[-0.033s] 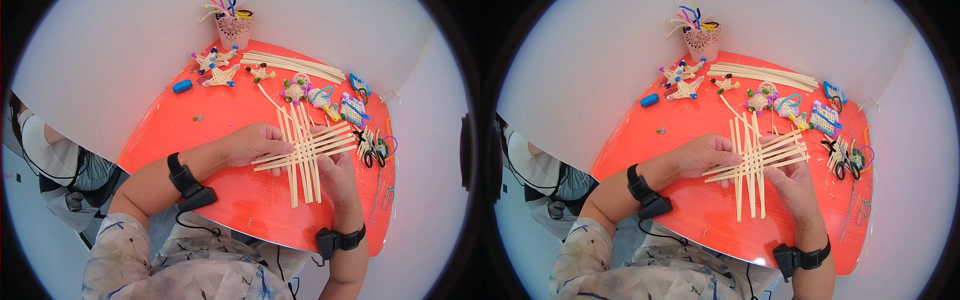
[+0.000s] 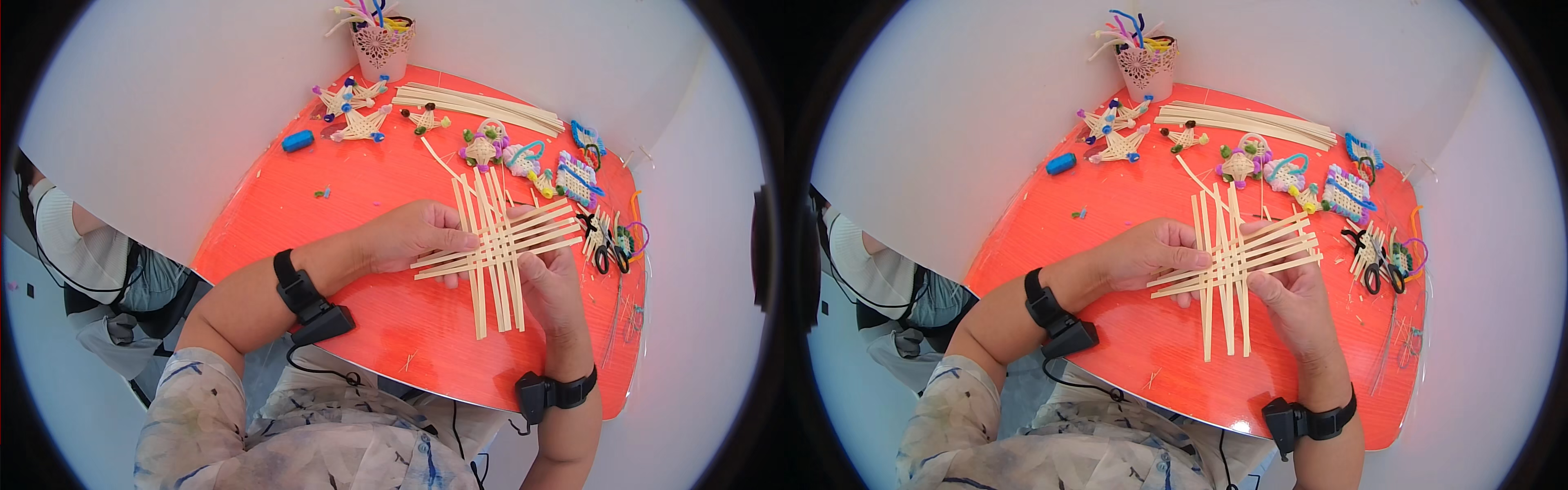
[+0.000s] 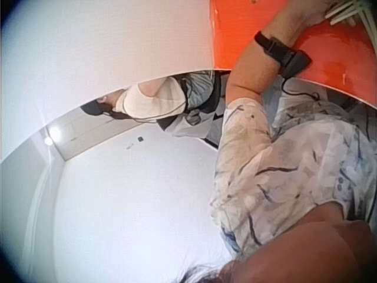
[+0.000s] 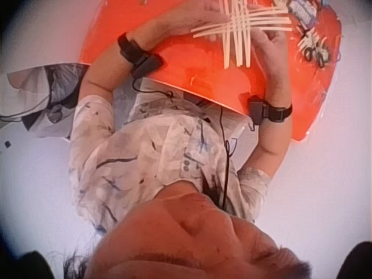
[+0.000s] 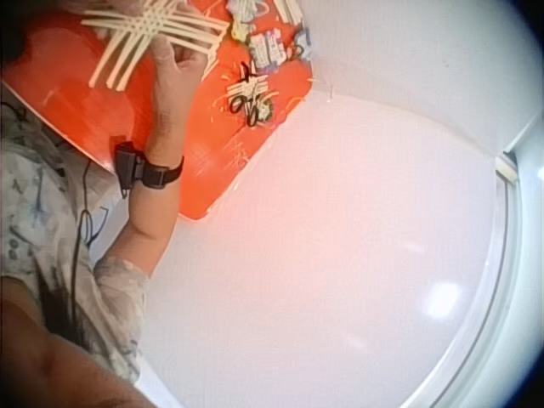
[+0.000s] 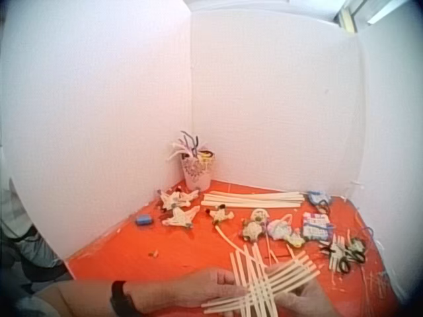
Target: The person is weaving thin bamboo sticks together to create a craft pattern.
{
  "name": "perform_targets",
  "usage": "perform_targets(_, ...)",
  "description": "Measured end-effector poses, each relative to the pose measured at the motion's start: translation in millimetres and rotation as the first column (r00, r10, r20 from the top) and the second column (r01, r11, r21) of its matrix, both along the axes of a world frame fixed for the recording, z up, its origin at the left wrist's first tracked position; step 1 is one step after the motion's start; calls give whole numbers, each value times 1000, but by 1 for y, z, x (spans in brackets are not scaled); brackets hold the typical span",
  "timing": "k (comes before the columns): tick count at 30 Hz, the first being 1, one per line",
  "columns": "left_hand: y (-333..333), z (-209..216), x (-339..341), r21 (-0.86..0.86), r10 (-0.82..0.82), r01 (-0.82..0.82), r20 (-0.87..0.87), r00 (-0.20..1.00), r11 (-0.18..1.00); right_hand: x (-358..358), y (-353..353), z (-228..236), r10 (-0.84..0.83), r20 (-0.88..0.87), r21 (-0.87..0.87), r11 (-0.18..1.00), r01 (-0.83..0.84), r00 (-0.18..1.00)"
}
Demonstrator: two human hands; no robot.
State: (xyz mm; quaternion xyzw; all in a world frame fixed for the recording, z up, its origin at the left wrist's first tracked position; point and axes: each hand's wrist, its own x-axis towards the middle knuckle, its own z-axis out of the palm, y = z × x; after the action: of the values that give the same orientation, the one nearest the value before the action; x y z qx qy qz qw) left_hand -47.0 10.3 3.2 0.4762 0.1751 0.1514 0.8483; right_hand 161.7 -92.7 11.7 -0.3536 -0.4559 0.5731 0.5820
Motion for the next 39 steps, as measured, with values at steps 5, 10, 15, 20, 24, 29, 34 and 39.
perform_targets(5,0,1,0,12,8,-8,-5,1000,1000,3,1,-3,6,10,17,1000,-6,1000)
perform_targets(10,0,0,1,47,32,-31,-18,999,998,2,1,-3,10,12,15,1000,-11,1000)
perform_targets(15,1,-5,2,146,94,-88,-38,995,985,-1,3,3,25,6,-24,999,-25,1000)
perform_targets(20,-1,-2,5,178,115,-108,-28,993,978,0,3,0,-10,-3,-30,1000,10,1000)
perform_targets(24,-1,-1,2,126,25,-16,-70,997,992,4,3,-4,-47,-40,-76,996,44,998)
perform_targets(29,0,4,1,235,-58,104,-195,979,967,8,4,-3,-84,-20,-102,992,81,996)
perform_targets(34,0,3,-1,231,-65,110,-195,979,967,4,4,-1,-47,-10,-22,999,47,999)
perform_targets(39,-1,2,0,237,-102,142,-173,980,961,3,3,-1,-50,-29,-10,999,50,998)
